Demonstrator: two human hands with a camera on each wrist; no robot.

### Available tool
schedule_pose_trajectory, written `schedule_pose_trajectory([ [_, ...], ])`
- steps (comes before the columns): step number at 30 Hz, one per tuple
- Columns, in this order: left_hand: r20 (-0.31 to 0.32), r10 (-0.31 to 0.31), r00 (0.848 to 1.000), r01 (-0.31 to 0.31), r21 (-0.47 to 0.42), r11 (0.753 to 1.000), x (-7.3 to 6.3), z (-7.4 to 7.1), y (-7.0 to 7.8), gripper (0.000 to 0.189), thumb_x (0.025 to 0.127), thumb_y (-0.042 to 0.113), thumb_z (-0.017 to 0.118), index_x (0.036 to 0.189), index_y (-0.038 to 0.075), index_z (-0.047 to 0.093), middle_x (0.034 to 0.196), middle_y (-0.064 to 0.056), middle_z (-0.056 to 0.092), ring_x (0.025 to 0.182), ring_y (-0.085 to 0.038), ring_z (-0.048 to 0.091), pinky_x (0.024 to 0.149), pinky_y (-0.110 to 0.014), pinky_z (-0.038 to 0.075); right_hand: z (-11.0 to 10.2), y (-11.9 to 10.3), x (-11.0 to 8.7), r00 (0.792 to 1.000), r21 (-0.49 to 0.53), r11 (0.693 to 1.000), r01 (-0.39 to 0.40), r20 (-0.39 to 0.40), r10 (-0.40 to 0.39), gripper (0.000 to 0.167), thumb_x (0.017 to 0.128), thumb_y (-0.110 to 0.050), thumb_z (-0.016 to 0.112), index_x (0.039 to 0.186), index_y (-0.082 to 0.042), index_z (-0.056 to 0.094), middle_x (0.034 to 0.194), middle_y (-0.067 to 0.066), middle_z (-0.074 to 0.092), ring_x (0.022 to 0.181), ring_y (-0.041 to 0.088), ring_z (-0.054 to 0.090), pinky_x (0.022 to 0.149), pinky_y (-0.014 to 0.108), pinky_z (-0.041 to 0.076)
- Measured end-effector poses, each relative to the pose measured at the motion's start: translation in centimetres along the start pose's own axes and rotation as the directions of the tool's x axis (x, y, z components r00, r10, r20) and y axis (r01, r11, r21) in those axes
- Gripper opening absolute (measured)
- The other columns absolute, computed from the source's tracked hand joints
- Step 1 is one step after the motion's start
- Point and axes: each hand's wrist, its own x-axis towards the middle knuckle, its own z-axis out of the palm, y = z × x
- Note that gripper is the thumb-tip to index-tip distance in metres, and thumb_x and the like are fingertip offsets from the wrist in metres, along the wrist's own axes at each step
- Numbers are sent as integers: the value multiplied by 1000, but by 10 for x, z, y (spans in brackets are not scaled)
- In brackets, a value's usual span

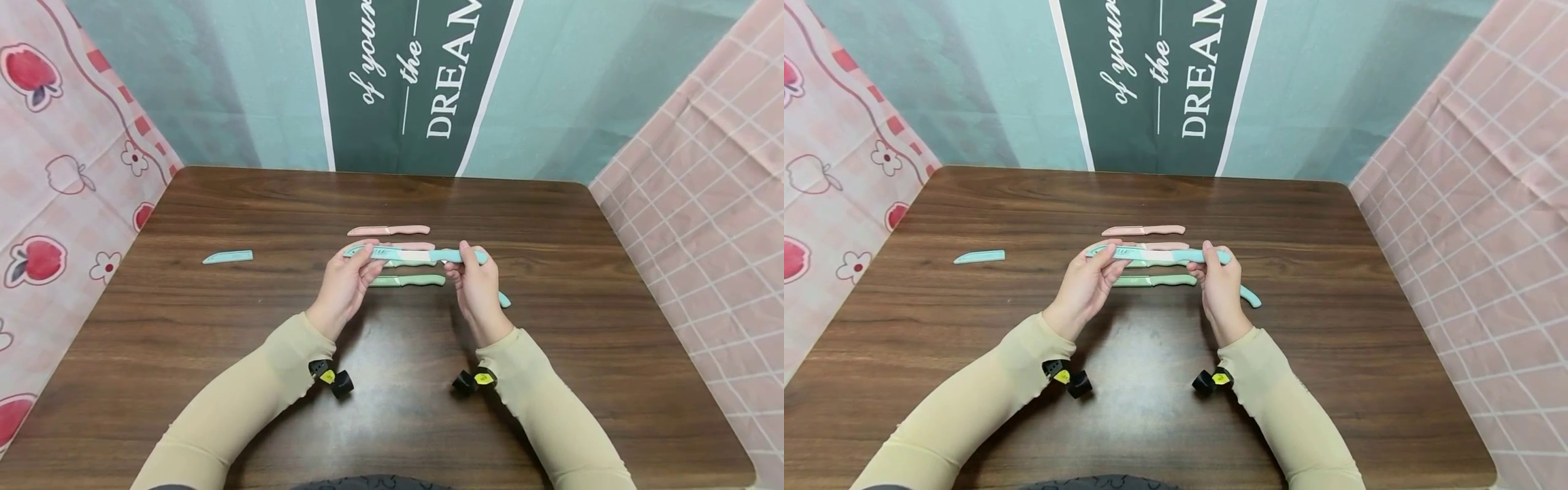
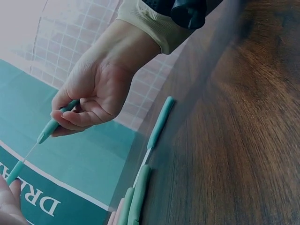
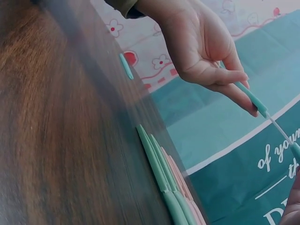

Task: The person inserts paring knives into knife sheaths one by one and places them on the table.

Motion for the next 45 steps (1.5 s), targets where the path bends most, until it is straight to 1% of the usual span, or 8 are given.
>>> schedule_pose_trajectory([
  [5, -7, 22, 1000, -22, 0, 1000, 1, -1, 0, 26, 98, 4, 46, 119, -11, 48, 93, -10, 68, 76, -10, 68, 61, -14, 52, 2, 4, 0, 1000, -6, 999, -31, -4, 31, 26, 98, -14, 49, 73, -6, 45, 52, 1, 56, 47, 6, 54, 46, 12, 45],
  [11, -17, 27, 999, -27, -12, 1000, 2, -2, -1, 18, 97, 4, 47, 111, -7, 52, 92, -8, 69, 73, -10, 67, 60, -14, 52, 6, 8, -1, 999, -35, 998, -51, -7, 51, 29, 98, -15, 49, 70, -7, 44, 50, 1, 53, 46, 6, 51, 45, 13, 42],
  [22, -22, 47, 999, -47, -9, 999, 4, 0, -3, 16, 97, 5, 47, 107, -6, 53, 95, -10, 68, 72, -9, 67, 59, -14, 52, 9, 11, -3, 999, -75, 997, -33, -5, 33, 32, 98, -17, 48, 68, -8, 42, 47, -1, 49, 44, 5, 46, 44, 14, 38],
  [28, -20, 37, 999, -37, 7, 999, 5, -2, -4, 28, 98, 8, 47, 119, -11, 47, 100, -11, 67, 73, -8, 67, 59, -13, 51, 11, 13, -3, 999, -99, 995, -34, -3, 33, 30, 99, -18, 47, 71, -8, 42, 46, -2, 47, 43, 5, 44, 44, 16, 36],
  [31, -34, 43, 998, -43, 4, 999, 5, -3, -3, 31, 98, 8, 47, 122, -13, 46, 104, -15, 66, 76, -9, 67, 59, -13, 51, 14, 14, -3, 999, -108, 993, -36, 7, 37, 31, 99, -19, 47, 70, -8, 41, 46, -2, 46, 43, 6, 43, 44, 17, 35],
  [37, -38, 61, 997, -62, -18, 998, 5, -3, -4, 25, 97, 6, 48, 116, -11, 49, 118, -28, 57, 76, -10, 68, 57, -12, 51, 18, 16, -4, 1000, -97, 995, -29, -2, 29, 33, 98, -18, 49, 68, -9, 40, 44, -3, 45, 42, 6, 42, 44, 17, 32],
  [39, -38, 58, 998, -59, -21, 998, 6, -3, -4, 26, 97, 6, 48, 117, -11, 48, 116, -27, 58, 74, -9, 67, 57, -12, 51, 18, 17, -4, 1000, -97, 995, -28, -8, 28, 33, 97, -17, 49, 67, -9, 40, 44, -3, 44, 42, 6, 42, 43, 17, 31],
  [45, -44, 46, 998, -47, -30, 998, 6, -3, -6, 25, 98, 7, 48, 117, -9, 49, 98, -13, 68, 70, -8, 67, 56, -12, 51, 20, 18, -7, 999, -111, 993, -42, -8, 41, 36, 97, -18, 50, 65, -9, 36, 44, -2, 41, 43, 7, 40, 44, 18, 28],
])
